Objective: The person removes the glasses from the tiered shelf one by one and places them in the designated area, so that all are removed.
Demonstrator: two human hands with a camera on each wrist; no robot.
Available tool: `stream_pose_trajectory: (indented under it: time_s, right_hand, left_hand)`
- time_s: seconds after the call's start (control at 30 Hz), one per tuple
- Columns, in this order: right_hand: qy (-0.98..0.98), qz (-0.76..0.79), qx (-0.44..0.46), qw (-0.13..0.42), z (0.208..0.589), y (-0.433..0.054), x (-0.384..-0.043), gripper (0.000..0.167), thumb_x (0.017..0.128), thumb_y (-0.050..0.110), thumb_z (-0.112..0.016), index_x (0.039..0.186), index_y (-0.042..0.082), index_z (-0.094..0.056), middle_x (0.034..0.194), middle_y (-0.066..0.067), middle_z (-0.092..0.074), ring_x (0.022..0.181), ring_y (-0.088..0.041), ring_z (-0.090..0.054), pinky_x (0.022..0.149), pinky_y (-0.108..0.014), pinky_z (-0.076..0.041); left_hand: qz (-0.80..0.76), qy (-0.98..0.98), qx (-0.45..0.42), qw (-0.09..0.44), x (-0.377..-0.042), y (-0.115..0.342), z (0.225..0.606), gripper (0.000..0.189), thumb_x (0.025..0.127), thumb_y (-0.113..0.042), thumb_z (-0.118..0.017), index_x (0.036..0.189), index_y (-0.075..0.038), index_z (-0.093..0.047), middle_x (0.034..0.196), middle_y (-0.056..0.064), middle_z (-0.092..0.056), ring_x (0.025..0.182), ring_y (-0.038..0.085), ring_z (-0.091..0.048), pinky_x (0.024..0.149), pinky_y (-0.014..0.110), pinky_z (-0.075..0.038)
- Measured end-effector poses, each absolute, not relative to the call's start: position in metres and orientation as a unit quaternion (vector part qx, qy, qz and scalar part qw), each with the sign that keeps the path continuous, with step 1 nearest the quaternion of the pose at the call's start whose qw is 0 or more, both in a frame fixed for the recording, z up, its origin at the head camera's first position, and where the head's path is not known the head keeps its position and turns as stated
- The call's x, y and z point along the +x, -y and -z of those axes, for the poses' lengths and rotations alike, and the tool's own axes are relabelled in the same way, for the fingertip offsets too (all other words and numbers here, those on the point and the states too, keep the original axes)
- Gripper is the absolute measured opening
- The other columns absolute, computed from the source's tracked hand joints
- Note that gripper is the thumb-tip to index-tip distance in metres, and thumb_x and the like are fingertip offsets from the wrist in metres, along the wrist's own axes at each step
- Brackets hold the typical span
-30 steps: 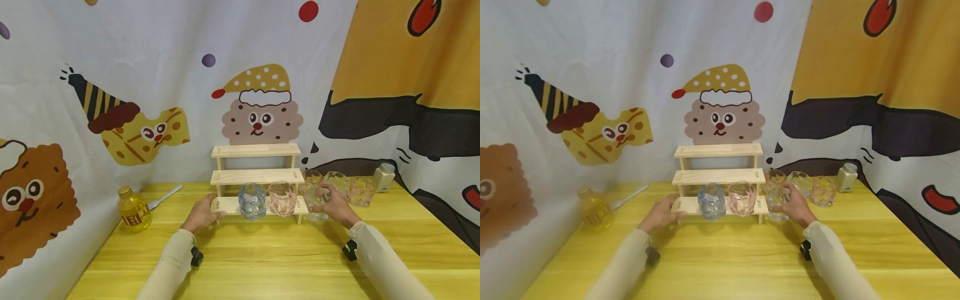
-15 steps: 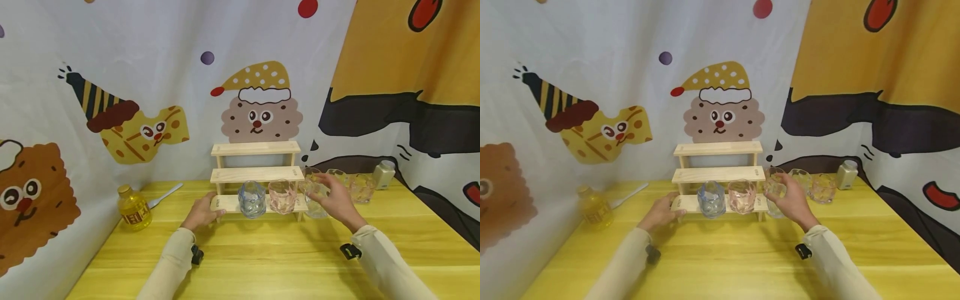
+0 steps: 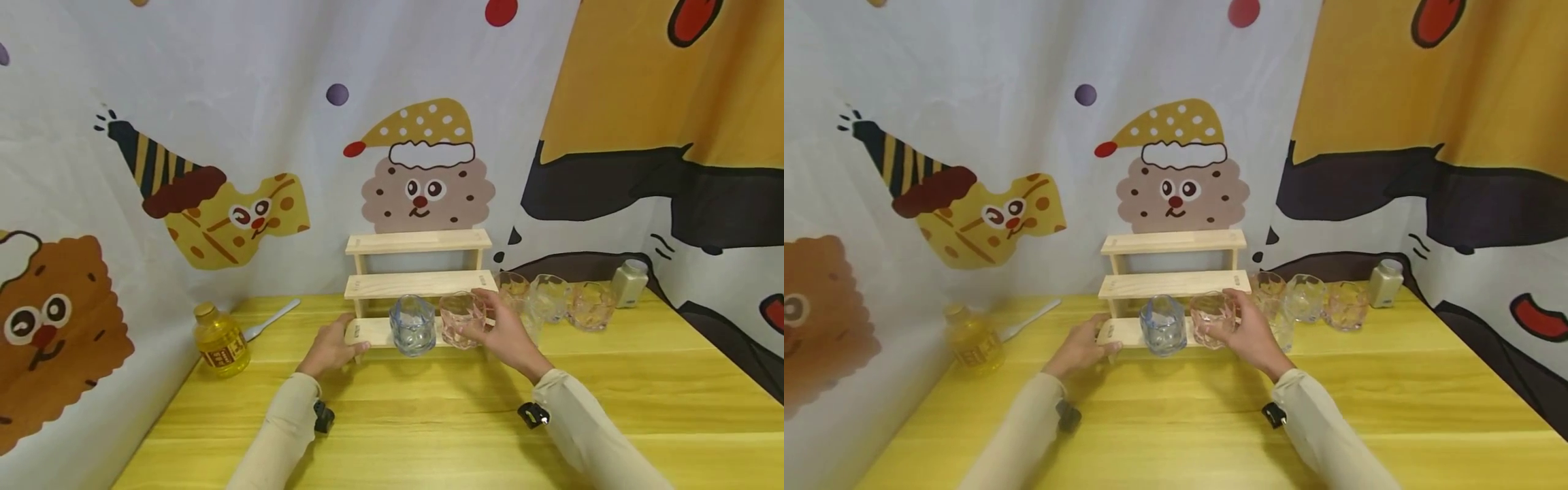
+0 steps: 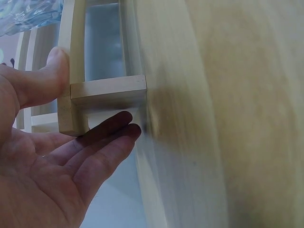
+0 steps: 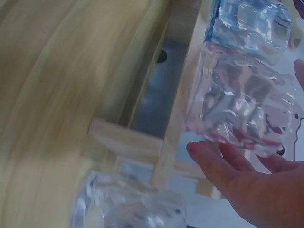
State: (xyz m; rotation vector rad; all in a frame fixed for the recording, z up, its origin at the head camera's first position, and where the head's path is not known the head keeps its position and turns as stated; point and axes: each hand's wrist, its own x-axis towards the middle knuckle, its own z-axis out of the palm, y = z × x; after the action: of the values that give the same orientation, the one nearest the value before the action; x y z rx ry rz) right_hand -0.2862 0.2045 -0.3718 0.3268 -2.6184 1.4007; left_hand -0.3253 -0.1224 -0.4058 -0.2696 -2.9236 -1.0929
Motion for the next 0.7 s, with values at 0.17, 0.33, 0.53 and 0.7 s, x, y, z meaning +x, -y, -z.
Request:
stream_pose_trajectory:
  time_s: [0.17,0.33,0.53,0.7]
  right_hand:
    - [0.866,-0.486,0.098,0.065,0.376,-0.197,-0.298,0.092,0.083,0.029,-0.083,0.156,0.007,-0.032,0.148,-0.023,-0.046,0.135,-0.044,-0.046,0.103,-0.055,-0.046]
    - [0.854,-0.509,0.092,0.053,0.378,-0.196,-0.304,0.091,0.082,0.024,-0.085,0.155,0.007,-0.032,0.138,-0.019,-0.054,0.137,-0.042,-0.046,0.107,-0.054,-0.043]
    - [0.868,-0.481,0.110,0.066,0.380,-0.196,-0.307,0.091,0.079,0.025,-0.086,0.154,0.009,-0.036,0.128,-0.020,-0.058,0.108,-0.033,-0.057,0.094,-0.047,-0.050]
    - [0.875,-0.462,0.125,0.076,0.381,-0.195,-0.306,0.084,0.077,0.025,-0.087,0.148,0.010,-0.043,0.114,-0.017,-0.058,0.096,-0.025,-0.053,0.081,-0.036,-0.046]
  left_hand:
    - [0.353,0.931,-0.088,0.009,-0.325,0.122,0.407,0.065,0.089,-0.022,-0.078,0.145,-0.004,-0.049,0.096,0.015,-0.068,0.074,0.020,-0.055,0.063,0.029,-0.042]
    - [0.355,0.930,-0.092,0.009,-0.326,0.122,0.407,0.065,0.089,-0.021,-0.078,0.145,-0.004,-0.049,0.096,0.015,-0.068,0.073,0.020,-0.055,0.063,0.029,-0.042]
    - [0.358,0.930,-0.084,0.007,-0.324,0.122,0.406,0.066,0.089,-0.022,-0.078,0.145,-0.005,-0.049,0.096,0.015,-0.068,0.073,0.019,-0.054,0.063,0.028,-0.042]
    - [0.359,0.929,-0.086,0.005,-0.323,0.122,0.405,0.067,0.089,-0.022,-0.078,0.146,-0.004,-0.048,0.098,0.016,-0.069,0.075,0.020,-0.056,0.065,0.029,-0.044]
